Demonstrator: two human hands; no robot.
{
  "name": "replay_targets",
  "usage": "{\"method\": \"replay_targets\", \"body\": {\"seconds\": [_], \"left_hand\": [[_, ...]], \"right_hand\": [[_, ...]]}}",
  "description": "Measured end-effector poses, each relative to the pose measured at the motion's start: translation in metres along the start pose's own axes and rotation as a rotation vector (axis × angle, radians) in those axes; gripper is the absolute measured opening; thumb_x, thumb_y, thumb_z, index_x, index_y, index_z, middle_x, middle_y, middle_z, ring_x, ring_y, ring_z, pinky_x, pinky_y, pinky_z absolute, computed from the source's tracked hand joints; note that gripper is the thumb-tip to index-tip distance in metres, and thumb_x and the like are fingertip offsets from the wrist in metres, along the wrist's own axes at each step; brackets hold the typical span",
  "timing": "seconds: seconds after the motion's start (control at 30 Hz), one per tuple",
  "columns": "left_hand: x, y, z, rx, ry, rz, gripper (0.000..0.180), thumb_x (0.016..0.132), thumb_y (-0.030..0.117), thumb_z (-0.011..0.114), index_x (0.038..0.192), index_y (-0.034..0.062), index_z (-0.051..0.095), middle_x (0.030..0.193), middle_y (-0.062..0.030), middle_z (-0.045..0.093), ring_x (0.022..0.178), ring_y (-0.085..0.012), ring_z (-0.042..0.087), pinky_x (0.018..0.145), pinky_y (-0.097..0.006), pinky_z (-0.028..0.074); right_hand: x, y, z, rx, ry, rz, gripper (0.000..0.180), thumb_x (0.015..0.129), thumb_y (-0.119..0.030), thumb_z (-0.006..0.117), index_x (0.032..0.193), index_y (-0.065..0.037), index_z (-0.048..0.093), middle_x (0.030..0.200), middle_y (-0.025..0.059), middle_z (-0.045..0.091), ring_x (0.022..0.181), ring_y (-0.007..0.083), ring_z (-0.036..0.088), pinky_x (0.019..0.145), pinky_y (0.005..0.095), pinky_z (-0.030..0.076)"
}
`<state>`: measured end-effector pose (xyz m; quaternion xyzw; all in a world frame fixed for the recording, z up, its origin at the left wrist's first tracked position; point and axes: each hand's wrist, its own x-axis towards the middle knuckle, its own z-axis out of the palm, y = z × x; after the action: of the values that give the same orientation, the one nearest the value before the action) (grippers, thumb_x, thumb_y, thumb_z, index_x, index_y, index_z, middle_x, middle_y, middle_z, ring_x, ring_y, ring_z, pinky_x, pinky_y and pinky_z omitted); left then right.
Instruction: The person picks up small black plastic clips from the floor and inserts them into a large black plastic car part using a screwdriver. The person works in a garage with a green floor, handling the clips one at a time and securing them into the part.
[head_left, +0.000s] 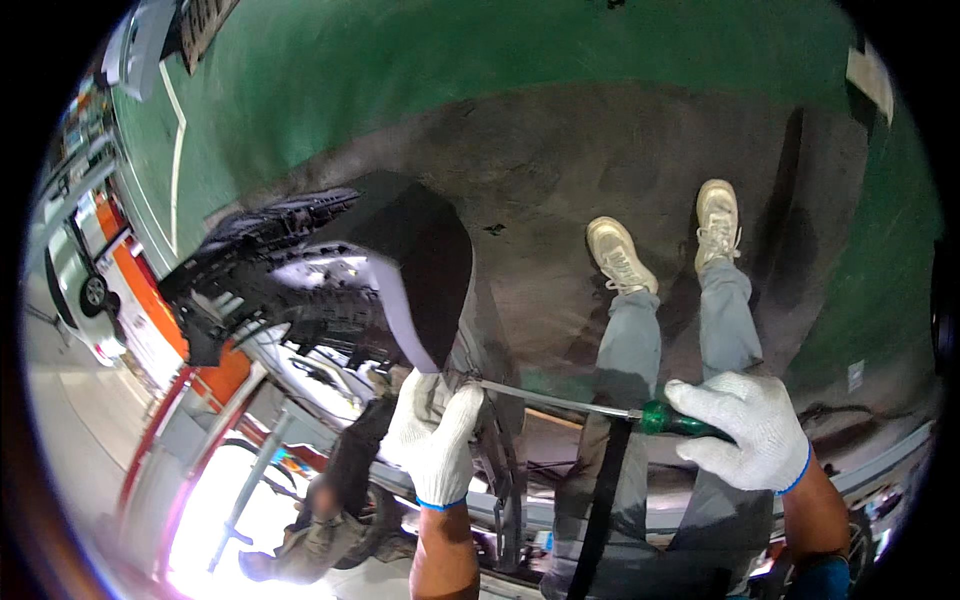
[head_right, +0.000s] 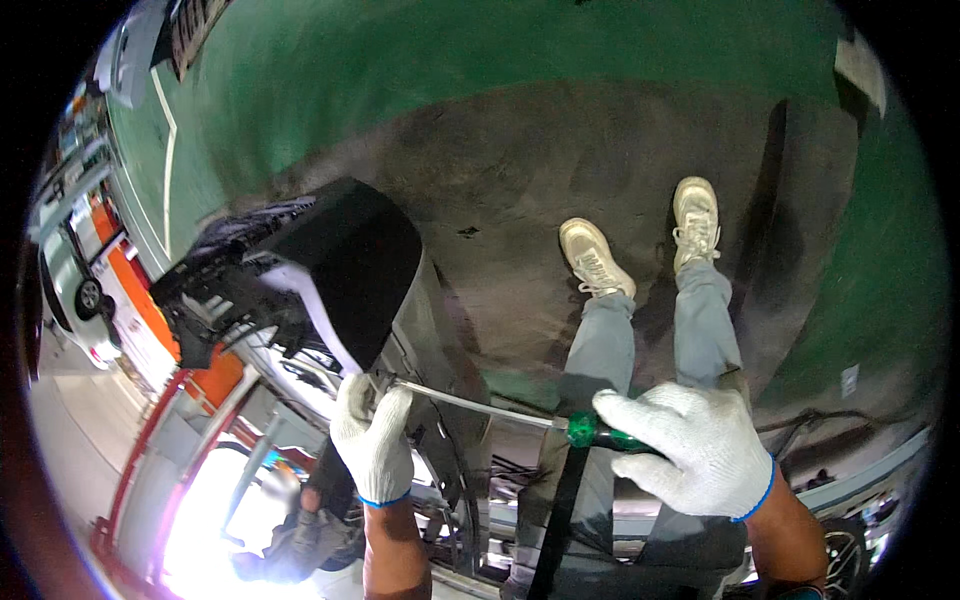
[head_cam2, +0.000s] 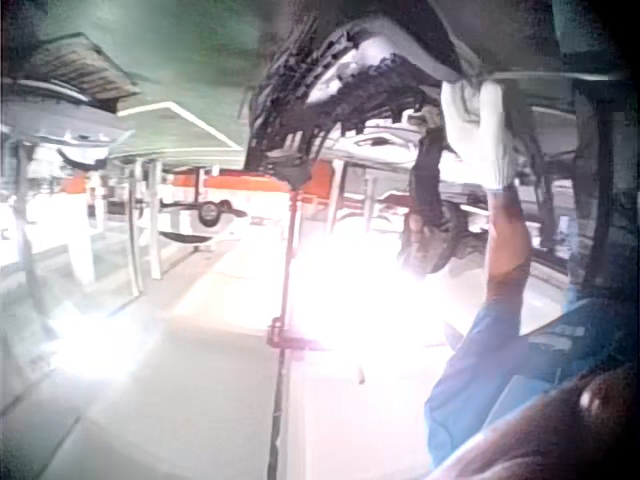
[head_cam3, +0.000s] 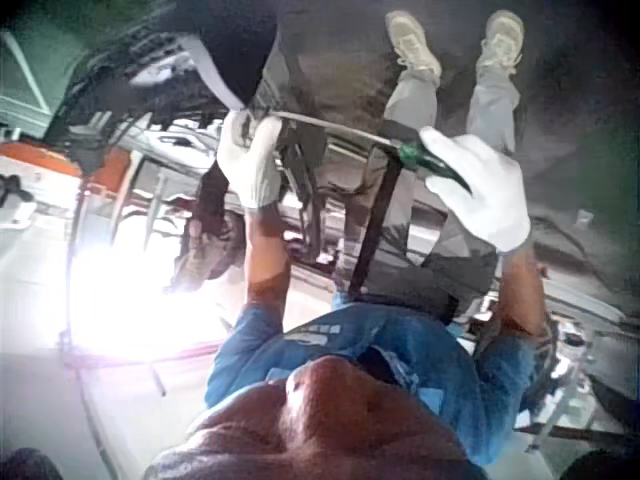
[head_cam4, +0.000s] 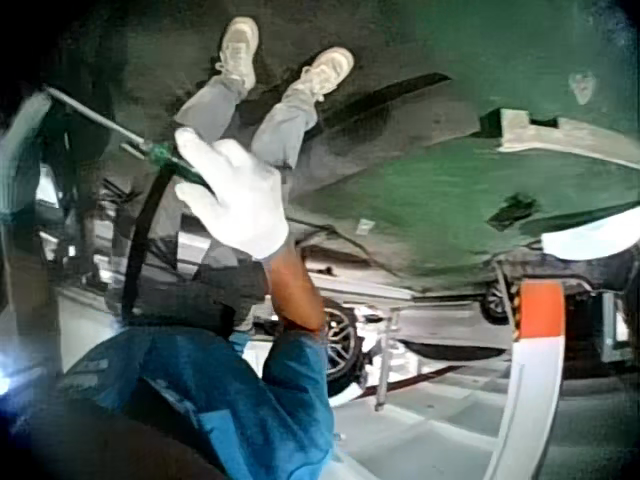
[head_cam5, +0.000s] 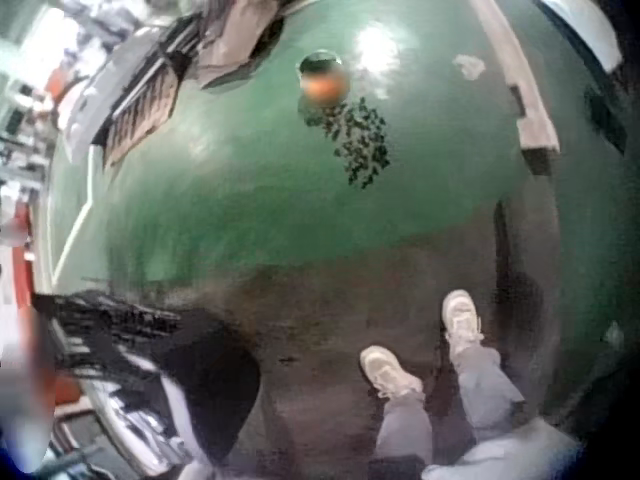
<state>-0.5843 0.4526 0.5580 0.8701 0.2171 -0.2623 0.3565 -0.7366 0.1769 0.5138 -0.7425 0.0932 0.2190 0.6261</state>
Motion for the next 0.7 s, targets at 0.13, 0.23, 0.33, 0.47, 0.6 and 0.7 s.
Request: {"method": "replay_targets", "body": {"seconds": [0.13, 0.23, 0.33, 0.47, 0.6, 0.7], "left_hand": [[-0.002, -0.007, -0.003, 0.077, 0.058, 0.036, 0.027, 0.086, 0.007, 0.076, 0.11, -0.0016, 0.067, 0.093, -0.0014, 0.065, 0.083, -0.0087, 0.058, 0.076, -0.024, 0.048], [-0.002, -0.009, -0.002, 0.031, 0.079, 0.082, 0.027, 0.087, -0.001, 0.075, 0.113, -0.0023, 0.067, 0.097, -0.0028, 0.068, 0.085, -0.0088, 0.061, 0.078, -0.023, 0.049], [-0.004, -0.008, -0.001, -0.003, 0.095, 0.071, 0.027, 0.086, -0.002, 0.075, 0.112, -0.0018, 0.065, 0.1, -0.0053, 0.07, 0.088, -0.0119, 0.065, 0.08, -0.025, 0.051], [-0.002, -0.009, 0.002, -0.064, 0.084, 0.087, 0.031, 0.087, -0.004, 0.074, 0.116, -0.0021, 0.064, 0.102, -0.007, 0.069, 0.089, -0.0138, 0.067, 0.081, -0.028, 0.054], [-0.001, -0.012, -0.002, -0.045, 0.078, 0.092, 0.034, 0.088, -0.001, 0.073, 0.121, -0.0026, 0.063, 0.103, -0.0066, 0.069, 0.089, -0.0136, 0.067, 0.081, -0.028, 0.055], [0.0, -0.018, -0.011, -0.002, 0.038, 0.102, 0.039, 0.09, 0.002, 0.069, 0.128, -0.0031, 0.061, 0.107, -0.0068, 0.07, 0.088, -0.0128, 0.067, 0.079, -0.027, 0.054]], "right_hand": [[-0.005, 0.016, 0.009, 0.032, -0.009, -0.051, 0.054, 0.081, -0.026, 0.08, 0.13, -0.007, 0.068, 0.084, 0.0091, 0.067, 0.068, 0.0235, 0.068, 0.057, 0.0356, 0.055], [-0.005, 0.026, 0.012, 0.089, -0.045, -0.037, 0.053, 0.085, -0.026, 0.077, 0.134, -0.009, 0.067, 0.084, 0.0098, 0.067, 0.066, 0.024, 0.068, 0.056, 0.0372, 0.055], [-0.007, 0.04, 0.02, 0.16, 0.002, -0.067, 0.052, 0.087, -0.024, 0.075, 0.136, -0.009, 0.065, 0.081, 0.0108, 0.066, 0.063, 0.0236, 0.067, 0.055, 0.0372, 0.055], [-0.01, 0.053, 0.026, 0.221, 0.058, -0.122, 0.053, 0.086, -0.023, 0.076, 0.135, -0.006, 0.064, 0.081, 0.0103, 0.066, 0.062, 0.0219, 0.066, 0.054, 0.036, 0.054], [-0.011, 0.055, 0.029, 0.256, 0.087, -0.146, 0.053, 0.085, -0.022, 0.077, 0.133, -0.005, 0.064, 0.078, 0.0089, 0.064, 0.06, 0.0209, 0.065, 0.053, 0.0356, 0.053], [-0.012, 0.052, 0.029, 0.252, 0.079, -0.148, 0.053, 0.084, -0.022, 0.078, 0.133, -0.005, 0.064, 0.077, 0.0084, 0.064, 0.059, 0.0208, 0.064, 0.053, 0.0356, 0.053]]}}
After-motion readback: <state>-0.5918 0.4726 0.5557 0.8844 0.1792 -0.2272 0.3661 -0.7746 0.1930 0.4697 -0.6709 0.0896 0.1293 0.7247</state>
